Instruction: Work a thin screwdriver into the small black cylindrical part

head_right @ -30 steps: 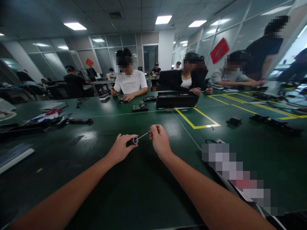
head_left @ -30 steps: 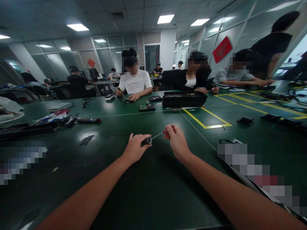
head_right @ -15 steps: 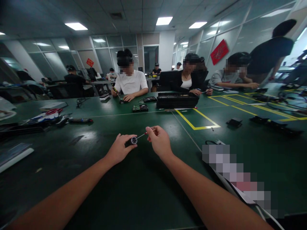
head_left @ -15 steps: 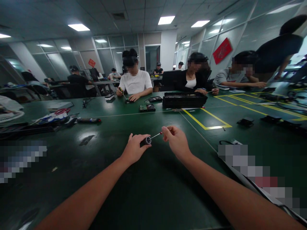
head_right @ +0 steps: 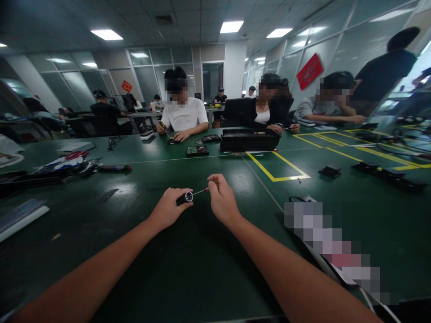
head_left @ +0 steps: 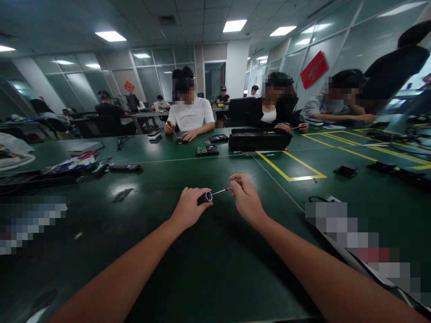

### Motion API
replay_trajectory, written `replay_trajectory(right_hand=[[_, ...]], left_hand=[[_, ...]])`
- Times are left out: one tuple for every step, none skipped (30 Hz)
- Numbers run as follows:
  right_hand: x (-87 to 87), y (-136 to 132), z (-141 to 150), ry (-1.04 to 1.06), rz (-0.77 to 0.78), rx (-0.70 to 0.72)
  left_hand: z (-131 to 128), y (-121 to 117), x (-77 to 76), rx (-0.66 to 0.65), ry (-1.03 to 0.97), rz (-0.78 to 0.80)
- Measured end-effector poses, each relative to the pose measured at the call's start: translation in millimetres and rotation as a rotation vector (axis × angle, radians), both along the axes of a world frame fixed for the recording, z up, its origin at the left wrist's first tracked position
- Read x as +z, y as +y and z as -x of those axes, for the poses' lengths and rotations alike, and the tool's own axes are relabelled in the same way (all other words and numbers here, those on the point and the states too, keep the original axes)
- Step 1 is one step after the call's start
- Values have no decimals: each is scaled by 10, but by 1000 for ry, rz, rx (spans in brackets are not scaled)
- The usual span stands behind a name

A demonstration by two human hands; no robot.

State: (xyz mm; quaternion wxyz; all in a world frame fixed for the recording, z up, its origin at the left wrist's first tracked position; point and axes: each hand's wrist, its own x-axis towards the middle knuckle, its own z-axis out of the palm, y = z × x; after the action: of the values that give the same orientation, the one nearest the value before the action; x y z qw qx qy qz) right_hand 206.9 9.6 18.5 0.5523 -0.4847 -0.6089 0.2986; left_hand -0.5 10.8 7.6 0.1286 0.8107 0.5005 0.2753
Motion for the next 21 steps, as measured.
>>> replay_trajectory(right_hand=[[-7,7,-3,17,7,9],[-10,11,-7,17,16,21],[-8,13,-10,-3,25,32],[-5,14,-13,-35,32,35],[0,14,-14,-71,33,33],[3,15,-14,-96,35,26],[4,18,-12,-100,38,17],[2,23,-7,-77,40,10],[-3,31,0,-32,41,7],[-11,41,9,27,43,9],[-19,54,18,97,52,15],[-28,69,25,178,74,24],[-37,85,28,268,113,38],[-47,104,27,364,170,47],[-56,124,19,458,234,43],[-66,145,6,541,291,28],[-75,165,-11,594,324,-14],[-83,183,-29,612,328,-65],[-90,197,-46,601,309,-109],[-93,207,-60,573,280,-143],[-93,210,-68,537,252,-158]], left_hand=[[2,2,1,2,-2,-4],[4,5,-1,5,-1,-8],[6,11,-5,6,0,-11],[7,17,-11,6,1,-14],[9,24,-20,4,0,-17],[11,30,-30,1,-2,-20],[14,35,-40,0,-5,-24],[16,39,-48,2,-8,-27],[17,40,-53,5,-10,-29],[17,39,-55,10,-11,-29],[15,36,-53,14,-13,-27],[11,33,-46,15,-17,-30],[3,30,-36,7,-22,-42],[-6,28,-23,-6,-23,-65],[-18,28,-8,-17,-19,-94],[-29,30,6,-21,-10,-118],[-39,34,17,-17,2,-127],[-46,39,26,-7,16,-118],[-50,45,30,6,30,-95],[-49,49,29,13,40,-64],[-45,51,26,11,46,-36]])
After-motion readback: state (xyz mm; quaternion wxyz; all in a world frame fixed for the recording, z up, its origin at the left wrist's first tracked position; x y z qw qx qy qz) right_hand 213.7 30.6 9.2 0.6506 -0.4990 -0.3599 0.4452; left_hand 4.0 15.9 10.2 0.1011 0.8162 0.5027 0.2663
